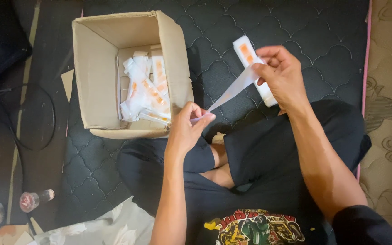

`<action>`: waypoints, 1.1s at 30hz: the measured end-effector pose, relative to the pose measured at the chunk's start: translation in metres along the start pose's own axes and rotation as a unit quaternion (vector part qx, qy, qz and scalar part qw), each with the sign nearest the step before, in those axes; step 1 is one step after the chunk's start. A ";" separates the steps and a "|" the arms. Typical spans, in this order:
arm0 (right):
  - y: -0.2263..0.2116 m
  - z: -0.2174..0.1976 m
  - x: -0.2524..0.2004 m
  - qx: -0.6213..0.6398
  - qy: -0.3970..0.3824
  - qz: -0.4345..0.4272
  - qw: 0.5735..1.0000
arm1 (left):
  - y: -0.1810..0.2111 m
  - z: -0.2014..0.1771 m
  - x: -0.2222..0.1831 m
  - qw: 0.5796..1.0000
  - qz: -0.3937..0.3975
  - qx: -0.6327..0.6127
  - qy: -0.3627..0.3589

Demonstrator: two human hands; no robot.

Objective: A person sits on the floor and inspects paper strips or bag components taken from a cardboard box.

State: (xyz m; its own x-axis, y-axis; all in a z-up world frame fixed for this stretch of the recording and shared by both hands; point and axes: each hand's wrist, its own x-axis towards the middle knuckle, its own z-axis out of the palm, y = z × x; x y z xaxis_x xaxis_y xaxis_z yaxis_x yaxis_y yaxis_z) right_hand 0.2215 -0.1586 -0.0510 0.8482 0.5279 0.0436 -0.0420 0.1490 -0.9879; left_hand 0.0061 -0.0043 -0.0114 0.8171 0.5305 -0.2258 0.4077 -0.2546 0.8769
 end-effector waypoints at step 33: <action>-0.022 -0.007 0.002 0.103 0.050 0.035 0.993 | 0.024 0.048 0.044 0.997 -0.064 -0.011 -0.041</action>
State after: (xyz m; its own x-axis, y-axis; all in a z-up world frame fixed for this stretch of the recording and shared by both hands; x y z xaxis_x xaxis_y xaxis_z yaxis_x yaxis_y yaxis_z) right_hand 0.2277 -0.1667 -0.0299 0.8871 0.4589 -0.0500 -0.2013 0.2871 -0.9365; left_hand 0.0710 -0.0257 -0.0206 0.7902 0.4896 -0.3687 0.5018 -0.1715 0.8478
